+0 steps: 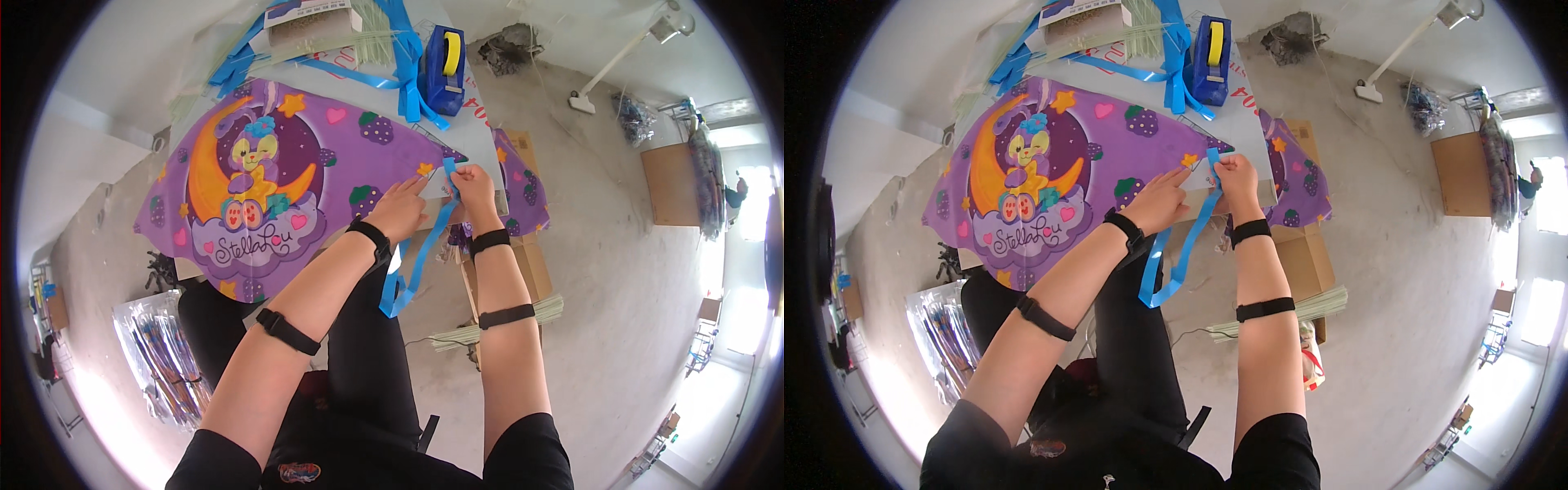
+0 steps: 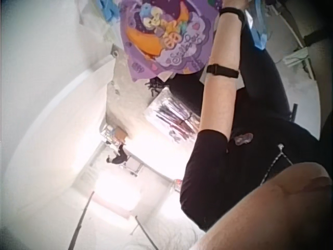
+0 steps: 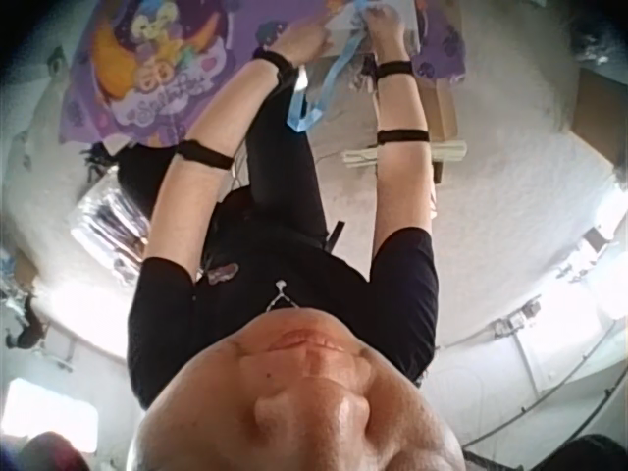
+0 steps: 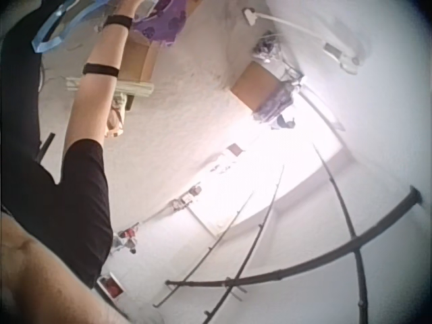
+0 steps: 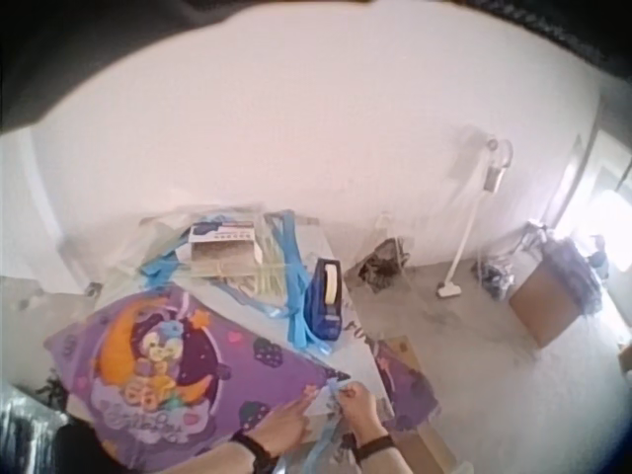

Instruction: Assembling a kite by taping blue streamers to the edges of the kite sail at a workbench.

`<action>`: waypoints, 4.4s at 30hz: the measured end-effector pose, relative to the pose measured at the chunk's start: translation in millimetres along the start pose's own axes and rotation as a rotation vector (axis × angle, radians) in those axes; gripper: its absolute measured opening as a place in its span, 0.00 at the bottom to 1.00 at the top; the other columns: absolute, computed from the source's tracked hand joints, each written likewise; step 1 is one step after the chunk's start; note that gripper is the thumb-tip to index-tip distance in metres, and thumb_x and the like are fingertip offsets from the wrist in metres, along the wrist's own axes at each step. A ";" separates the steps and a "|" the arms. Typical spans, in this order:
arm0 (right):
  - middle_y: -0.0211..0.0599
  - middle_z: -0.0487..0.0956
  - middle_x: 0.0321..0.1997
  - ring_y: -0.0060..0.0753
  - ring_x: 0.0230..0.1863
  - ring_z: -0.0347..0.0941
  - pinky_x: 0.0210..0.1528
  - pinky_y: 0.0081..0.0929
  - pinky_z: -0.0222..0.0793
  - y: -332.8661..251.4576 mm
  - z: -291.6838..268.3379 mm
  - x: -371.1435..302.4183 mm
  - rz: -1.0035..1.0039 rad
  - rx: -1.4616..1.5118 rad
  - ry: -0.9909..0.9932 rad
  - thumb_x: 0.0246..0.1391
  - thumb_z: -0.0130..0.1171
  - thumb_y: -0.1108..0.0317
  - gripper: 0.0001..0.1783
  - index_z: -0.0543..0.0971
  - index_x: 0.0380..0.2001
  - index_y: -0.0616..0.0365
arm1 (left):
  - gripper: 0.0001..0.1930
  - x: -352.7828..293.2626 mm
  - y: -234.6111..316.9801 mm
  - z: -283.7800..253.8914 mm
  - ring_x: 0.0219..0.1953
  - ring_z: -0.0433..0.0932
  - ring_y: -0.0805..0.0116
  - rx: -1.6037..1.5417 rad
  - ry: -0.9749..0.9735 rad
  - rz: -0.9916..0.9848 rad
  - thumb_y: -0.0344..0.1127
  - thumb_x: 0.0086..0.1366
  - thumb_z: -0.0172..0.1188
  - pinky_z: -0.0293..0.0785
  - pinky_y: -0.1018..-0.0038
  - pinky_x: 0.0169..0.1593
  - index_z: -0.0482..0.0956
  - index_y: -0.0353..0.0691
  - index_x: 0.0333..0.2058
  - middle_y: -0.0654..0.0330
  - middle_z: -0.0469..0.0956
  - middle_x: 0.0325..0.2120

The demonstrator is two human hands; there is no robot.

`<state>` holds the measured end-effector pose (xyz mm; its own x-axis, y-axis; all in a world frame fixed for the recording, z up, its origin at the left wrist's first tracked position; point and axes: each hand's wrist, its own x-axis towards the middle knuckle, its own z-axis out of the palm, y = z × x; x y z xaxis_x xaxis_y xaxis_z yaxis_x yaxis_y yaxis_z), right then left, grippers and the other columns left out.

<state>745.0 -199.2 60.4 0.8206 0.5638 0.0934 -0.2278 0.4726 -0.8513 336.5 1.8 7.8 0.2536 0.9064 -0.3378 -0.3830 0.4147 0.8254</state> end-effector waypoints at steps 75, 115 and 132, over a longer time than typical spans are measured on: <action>0.48 0.78 0.28 0.48 0.34 0.78 0.34 0.40 0.73 202.5 146.0 49.4 0.552 -1.477 -0.486 0.43 0.67 0.60 0.19 0.72 0.30 0.62 | 0.13 122.9 -94.2 116.0 0.63 0.57 0.62 1.815 -0.531 0.630 0.33 0.55 0.52 0.59 0.62 0.57 0.85 0.41 0.33 0.65 0.60 0.63; 0.33 0.75 0.33 0.26 0.35 0.70 0.38 0.23 0.68 252.9 120.3 73.5 0.536 -0.596 0.049 0.45 0.66 0.74 0.09 0.77 0.30 0.63 | 0.15 39.1 -208.0 115.0 0.65 0.56 0.59 1.634 -0.604 0.299 0.33 0.58 0.48 0.55 0.58 0.63 0.84 0.37 0.33 0.61 0.59 0.63; 0.26 0.76 0.24 0.20 0.24 0.68 0.28 0.20 0.64 253.0 81.8 65.1 0.310 -1.350 -0.171 0.50 0.64 0.71 0.05 0.80 0.28 0.61 | 0.14 47.2 -202.3 123.4 0.63 0.58 0.59 1.739 -0.601 0.412 0.34 0.56 0.50 0.58 0.59 0.61 0.84 0.40 0.37 0.60 0.59 0.63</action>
<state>697.9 12.5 -106.7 0.7348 0.6449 -0.2102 0.3695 -0.6405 -0.6732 535.5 -49.2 -119.3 0.7758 0.6100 -0.1614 0.6149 -0.6735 0.4102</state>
